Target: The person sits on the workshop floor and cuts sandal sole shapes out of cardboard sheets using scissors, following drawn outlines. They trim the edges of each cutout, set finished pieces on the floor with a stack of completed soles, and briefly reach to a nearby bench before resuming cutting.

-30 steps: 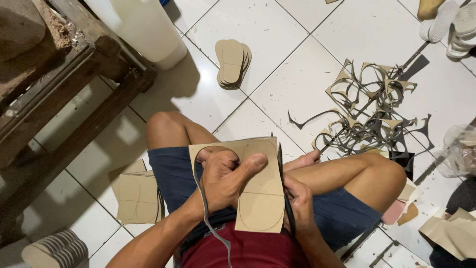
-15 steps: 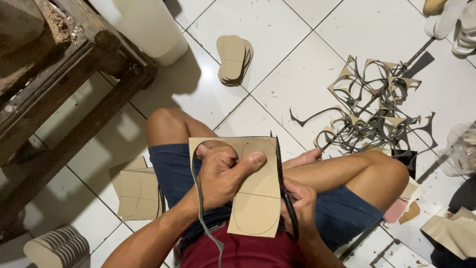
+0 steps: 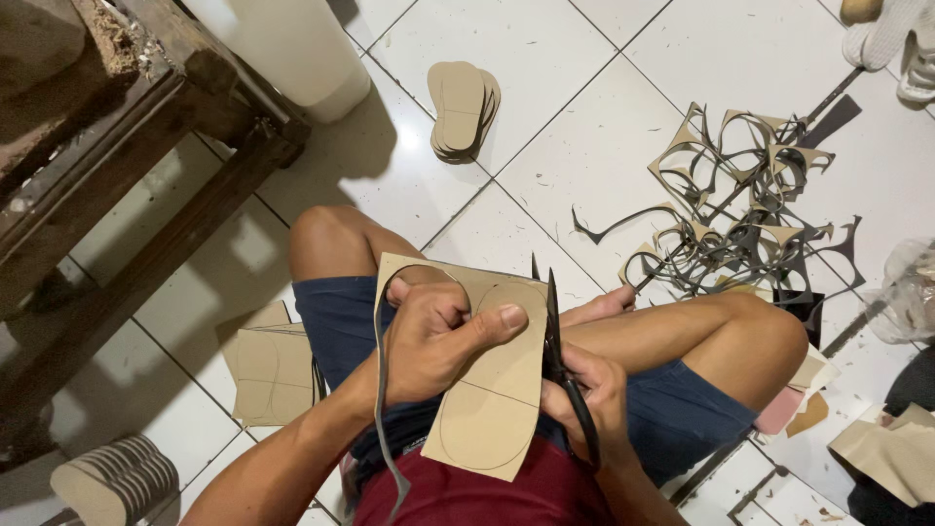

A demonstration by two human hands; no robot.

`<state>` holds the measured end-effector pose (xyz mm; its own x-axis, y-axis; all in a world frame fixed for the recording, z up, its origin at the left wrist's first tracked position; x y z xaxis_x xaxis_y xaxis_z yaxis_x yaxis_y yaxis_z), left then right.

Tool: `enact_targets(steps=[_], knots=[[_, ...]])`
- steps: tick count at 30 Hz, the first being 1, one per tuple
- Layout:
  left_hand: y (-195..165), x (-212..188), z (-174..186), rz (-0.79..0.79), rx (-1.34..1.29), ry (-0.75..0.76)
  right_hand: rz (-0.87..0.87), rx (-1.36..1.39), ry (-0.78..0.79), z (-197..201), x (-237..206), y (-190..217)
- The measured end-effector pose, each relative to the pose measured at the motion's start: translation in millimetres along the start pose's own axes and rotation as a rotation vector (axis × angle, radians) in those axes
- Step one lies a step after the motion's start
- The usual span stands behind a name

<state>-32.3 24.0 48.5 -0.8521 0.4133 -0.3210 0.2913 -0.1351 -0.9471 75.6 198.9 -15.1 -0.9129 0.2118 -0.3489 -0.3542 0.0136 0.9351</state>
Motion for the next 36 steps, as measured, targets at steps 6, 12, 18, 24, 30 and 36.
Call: enact_targets(steps=[6, 12, 18, 24, 30, 36], knots=[[5, 2, 0, 0.015, 0.153, -0.045, -0.006, 0.077, 0.066, 1, 6, 8], [5, 8, 3, 0.079, 0.165, 0.054, -0.095, 0.190, 0.080, 2, -1, 5], [-8, 7, 2, 0.019, 0.191, 0.136, -0.021, 0.211, 0.145, 2, 0, 9], [-17, 16, 9, 0.011, 0.233, 0.182, -0.081, -0.048, 0.070, 10, -1, 4], [-16, 19, 12, -0.005, 0.266, 0.249, -0.044, 0.088, 0.158, 8, 1, 4], [-36, 30, 20, 0.052, 0.384, 0.377, -0.096, 0.108, 0.153, 8, -6, -9]])
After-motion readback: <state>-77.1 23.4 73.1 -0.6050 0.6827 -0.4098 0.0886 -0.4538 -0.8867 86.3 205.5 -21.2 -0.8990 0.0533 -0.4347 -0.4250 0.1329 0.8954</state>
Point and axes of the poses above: each hand's wrist, its own x-axis towards the middle knuckle, its own z-axis out of the back of the hand, y = z × x, the point moved 5 cm from there along x, towards the middle knuckle, and after that the axes turned 10 degrees about -y, right-handed, at the moved point
